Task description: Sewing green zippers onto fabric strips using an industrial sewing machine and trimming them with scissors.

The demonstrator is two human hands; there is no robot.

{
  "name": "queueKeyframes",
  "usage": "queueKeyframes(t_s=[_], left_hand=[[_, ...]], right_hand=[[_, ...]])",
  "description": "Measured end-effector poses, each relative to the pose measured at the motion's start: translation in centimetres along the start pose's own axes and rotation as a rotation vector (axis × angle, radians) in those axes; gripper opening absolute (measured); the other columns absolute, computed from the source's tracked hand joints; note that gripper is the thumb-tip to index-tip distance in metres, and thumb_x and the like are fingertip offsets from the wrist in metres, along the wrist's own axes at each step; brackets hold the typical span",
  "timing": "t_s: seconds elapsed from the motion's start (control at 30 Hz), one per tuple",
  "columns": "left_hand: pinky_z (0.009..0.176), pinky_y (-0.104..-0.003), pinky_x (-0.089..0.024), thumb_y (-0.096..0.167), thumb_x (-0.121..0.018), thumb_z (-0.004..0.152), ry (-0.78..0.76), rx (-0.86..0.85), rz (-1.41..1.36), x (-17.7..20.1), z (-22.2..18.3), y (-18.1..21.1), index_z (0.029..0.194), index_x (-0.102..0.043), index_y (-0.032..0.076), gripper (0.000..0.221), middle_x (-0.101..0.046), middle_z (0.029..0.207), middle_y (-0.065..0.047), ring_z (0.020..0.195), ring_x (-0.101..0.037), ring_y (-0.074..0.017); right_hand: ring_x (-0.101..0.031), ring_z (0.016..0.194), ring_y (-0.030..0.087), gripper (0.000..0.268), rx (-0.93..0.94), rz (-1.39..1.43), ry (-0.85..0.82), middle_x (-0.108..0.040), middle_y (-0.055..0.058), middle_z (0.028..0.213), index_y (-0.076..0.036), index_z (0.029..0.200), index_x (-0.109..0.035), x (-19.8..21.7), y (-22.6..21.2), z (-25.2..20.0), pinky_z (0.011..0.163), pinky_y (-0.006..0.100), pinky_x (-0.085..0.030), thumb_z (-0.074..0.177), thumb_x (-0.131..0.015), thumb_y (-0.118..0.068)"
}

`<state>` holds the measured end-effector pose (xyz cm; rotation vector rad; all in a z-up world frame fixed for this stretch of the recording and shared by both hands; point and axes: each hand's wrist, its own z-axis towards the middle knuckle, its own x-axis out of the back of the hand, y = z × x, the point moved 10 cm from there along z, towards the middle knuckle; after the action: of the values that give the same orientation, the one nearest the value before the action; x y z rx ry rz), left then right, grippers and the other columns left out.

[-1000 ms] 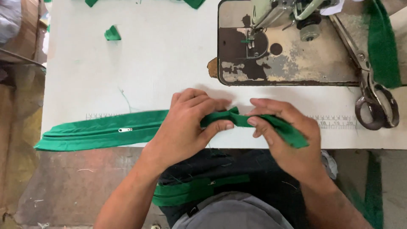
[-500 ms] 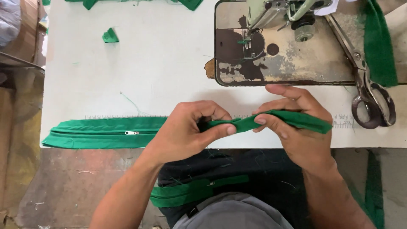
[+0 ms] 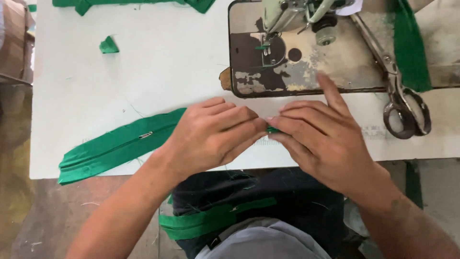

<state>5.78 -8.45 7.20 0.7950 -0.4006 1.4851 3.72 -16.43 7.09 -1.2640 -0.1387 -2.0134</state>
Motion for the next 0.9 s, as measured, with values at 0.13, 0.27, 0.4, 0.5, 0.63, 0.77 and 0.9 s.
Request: queueKeyframes(t_s=[0.13,0.27,0.4,0.5,0.63,0.77,0.9], left_hand=[[0.053,-0.024,-0.034,0.006,-0.061,0.091,0.037,-0.237,0.350,0.1,0.0,2.1,0.082,-0.060,0.008,0.009,-0.055,0.081,-0.004,0.064,-0.045,-0.0143],[0.059,-0.027,-0.031,0.016,-0.052,0.092,-0.227,-0.230,0.589,-4.4,-1.3,1.9,0.076,-0.060,0.013,0.018,-0.052,0.089,-0.003,0.073,-0.037,-0.0174],[0.058,-0.027,-0.032,0.012,-0.047,0.091,-0.438,-0.111,0.629,-5.4,-1.7,1.8,0.096,-0.063,0.009,0.017,-0.050,0.089,-0.001,0.078,-0.040,-0.0169],[0.069,-0.027,-0.039,0.008,-0.045,0.084,-0.540,-0.111,0.649,-6.2,-2.1,1.9,0.100,-0.064,0.004,0.025,-0.054,0.109,-0.009,0.097,-0.046,-0.0208],[0.061,-0.026,-0.040,0.010,-0.047,0.082,-0.569,-0.120,0.566,-6.6,-2.0,1.8,0.089,-0.066,0.007,0.021,-0.052,0.104,-0.009,0.081,-0.046,-0.0175],[0.064,-0.030,-0.049,0.010,-0.046,0.088,-0.589,-0.047,0.394,-6.4,-1.8,1.1,0.105,-0.057,-0.008,0.027,-0.053,0.097,-0.011,0.075,-0.049,-0.0189],[0.051,-0.040,-0.050,0.014,-0.042,0.093,-0.430,0.104,-0.004,-5.0,-2.2,-0.3,0.116,-0.052,-0.009,0.033,-0.057,0.111,-0.013,0.081,-0.052,-0.0242]], right_hand=[[-0.056,0.072,0.023,0.009,0.213,-0.126,0.030,-0.059,0.014,0.085,0.000,0.095,-0.061,0.6,-1.1,0.3,0.096,0.051,-0.041,0.086,-0.062,0.001],[-0.053,0.074,0.025,0.002,0.323,-0.358,-0.068,-0.054,0.012,0.084,-0.001,0.090,-0.061,-1.6,-0.7,-1.1,0.092,0.049,-0.045,0.088,-0.062,-0.001],[-0.053,0.089,0.027,0.025,0.195,-0.300,-0.238,-0.053,0.013,0.095,-0.004,0.106,-0.058,-2.5,1.1,-3.2,0.103,0.055,-0.032,0.086,-0.049,0.006],[-0.055,0.100,0.028,0.015,0.074,-0.302,-0.256,-0.058,0.011,0.103,-0.006,0.099,-0.061,-2.2,2.1,-4.0,0.105,0.063,-0.024,0.088,-0.052,-0.006],[-0.040,0.124,0.028,0.041,0.063,-0.255,-0.200,-0.048,0.012,0.129,-0.007,0.125,-0.047,-3.4,1.8,-5.1,0.109,0.061,-0.014,0.089,-0.054,-0.025],[-0.047,0.121,0.033,0.055,0.006,-0.316,-0.187,-0.054,0.011,0.127,-0.008,0.125,-0.053,-3.9,1.1,-4.8,0.105,0.062,-0.019,0.089,-0.050,-0.048],[-0.045,0.122,0.034,0.056,-0.015,-0.307,-0.191,-0.054,0.010,0.127,-0.007,0.123,-0.055,-3.6,1.4,-4.8,0.104,0.065,-0.017,0.089,-0.043,-0.050]])
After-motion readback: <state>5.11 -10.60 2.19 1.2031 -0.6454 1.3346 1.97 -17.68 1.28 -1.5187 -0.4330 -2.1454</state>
